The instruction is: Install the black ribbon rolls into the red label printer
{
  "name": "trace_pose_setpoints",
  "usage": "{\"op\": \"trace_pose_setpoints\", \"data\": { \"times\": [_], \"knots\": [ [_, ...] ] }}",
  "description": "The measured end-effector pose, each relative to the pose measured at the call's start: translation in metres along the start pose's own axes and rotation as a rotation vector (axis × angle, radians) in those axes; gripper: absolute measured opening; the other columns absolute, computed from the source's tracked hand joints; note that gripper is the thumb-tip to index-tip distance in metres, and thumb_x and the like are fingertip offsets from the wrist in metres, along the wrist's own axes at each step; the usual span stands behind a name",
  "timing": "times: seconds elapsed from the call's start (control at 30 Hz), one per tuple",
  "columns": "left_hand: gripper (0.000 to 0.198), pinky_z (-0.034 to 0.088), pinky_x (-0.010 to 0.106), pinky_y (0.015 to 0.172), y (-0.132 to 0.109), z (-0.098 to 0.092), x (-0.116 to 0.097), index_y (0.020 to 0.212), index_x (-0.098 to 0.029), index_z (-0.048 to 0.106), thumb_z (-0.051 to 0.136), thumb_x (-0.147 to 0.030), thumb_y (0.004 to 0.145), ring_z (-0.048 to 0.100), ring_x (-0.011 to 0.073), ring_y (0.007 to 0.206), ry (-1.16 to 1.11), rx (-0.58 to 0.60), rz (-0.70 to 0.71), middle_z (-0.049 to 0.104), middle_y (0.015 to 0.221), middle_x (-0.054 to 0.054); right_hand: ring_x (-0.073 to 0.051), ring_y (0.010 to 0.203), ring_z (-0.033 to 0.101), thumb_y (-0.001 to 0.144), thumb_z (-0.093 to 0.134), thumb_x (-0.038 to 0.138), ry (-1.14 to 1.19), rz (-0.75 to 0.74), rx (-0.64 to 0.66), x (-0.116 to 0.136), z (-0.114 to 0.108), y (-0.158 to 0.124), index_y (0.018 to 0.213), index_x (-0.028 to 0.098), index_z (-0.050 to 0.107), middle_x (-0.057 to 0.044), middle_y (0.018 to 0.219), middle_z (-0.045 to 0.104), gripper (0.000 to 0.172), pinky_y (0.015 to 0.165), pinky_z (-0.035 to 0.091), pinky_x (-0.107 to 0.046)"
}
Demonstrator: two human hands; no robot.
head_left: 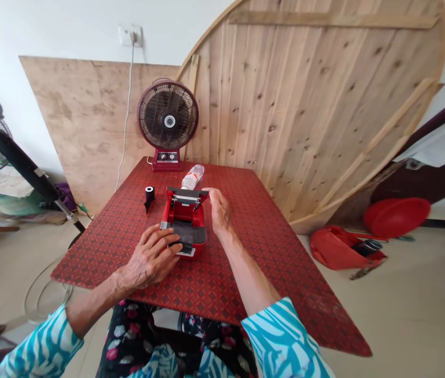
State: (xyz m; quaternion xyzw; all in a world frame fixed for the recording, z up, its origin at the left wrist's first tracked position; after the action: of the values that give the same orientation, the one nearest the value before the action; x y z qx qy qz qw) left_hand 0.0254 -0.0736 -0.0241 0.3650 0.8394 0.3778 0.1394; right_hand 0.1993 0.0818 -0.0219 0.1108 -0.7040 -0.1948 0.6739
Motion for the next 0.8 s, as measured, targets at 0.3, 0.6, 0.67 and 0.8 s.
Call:
{"op": "trace_pose_setpoints", "data": {
  "times": [0.3, 0.6, 0.67, 0.8],
  "knots": [
    [0.035, 0.034, 0.047, 0.108, -0.009, 0.003, 0.003, 0.116, -0.022, 0.060, 0.064, -0.021, 0.082, 0.057, 0.0247, 0.117, -0.107, 0.014, -0.052, 0.069, 0.113, 0.008, -0.021, 0.108, 0.056, 0.074, 0.060, 0.036, 0.050, 0.063, -0.082, -0.013, -0.009, -0.064, 0.080, 0.022, 0.066, -0.006, 0.112, 0.061, 0.016, 0.096, 0.045, -0.039],
    [0.046, 0.047, 0.038, 0.092, 0.006, 0.038, 0.078, 0.116, -0.017, 0.059, 0.064, -0.045, 0.080, 0.061, 0.0247, 0.107, -0.968, -0.259, -1.094, 0.066, 0.116, 0.010, -0.021, 0.102, 0.063, 0.066, 0.059, 0.029, 0.318, 0.275, -0.119, -0.020, 0.004, -0.068, 0.103, 0.023, 0.060, -0.004, 0.106, 0.069, 0.038, 0.097, 0.046, -0.044],
    [0.052, 0.049, 0.034, 0.084, 0.008, 0.054, 0.083, 0.115, -0.015, 0.059, 0.071, -0.041, 0.072, 0.064, 0.0219, 0.095, -1.147, -0.269, -1.214, 0.069, 0.108, 0.008, -0.021, 0.101, 0.063, 0.066, 0.058, 0.029, 0.336, 0.282, -0.113, -0.018, 0.005, -0.068, 0.104, 0.023, 0.059, -0.004, 0.105, 0.070, 0.039, 0.095, 0.048, -0.043],
    [0.061, 0.049, 0.027, 0.064, 0.009, 0.068, 0.083, 0.119, -0.016, 0.056, 0.074, -0.026, 0.061, 0.064, 0.0152, 0.070, -1.290, -0.287, -1.338, 0.071, 0.092, 0.004, -0.021, 0.101, 0.064, 0.066, 0.056, 0.028, 0.352, 0.290, -0.109, -0.019, 0.007, -0.069, 0.106, 0.023, 0.058, -0.005, 0.108, 0.070, 0.040, 0.093, 0.049, -0.042]
  ]
}}
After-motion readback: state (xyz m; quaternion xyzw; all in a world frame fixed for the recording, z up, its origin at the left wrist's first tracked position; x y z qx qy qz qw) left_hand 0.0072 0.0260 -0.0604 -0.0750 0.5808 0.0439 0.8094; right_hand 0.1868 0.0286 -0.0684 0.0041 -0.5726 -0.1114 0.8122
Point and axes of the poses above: each hand's wrist, its own y-axis towards the middle knuckle, its own z-axis out of the palm, x = y × z, the point moved 4 cm from there along y, towards the middle knuckle
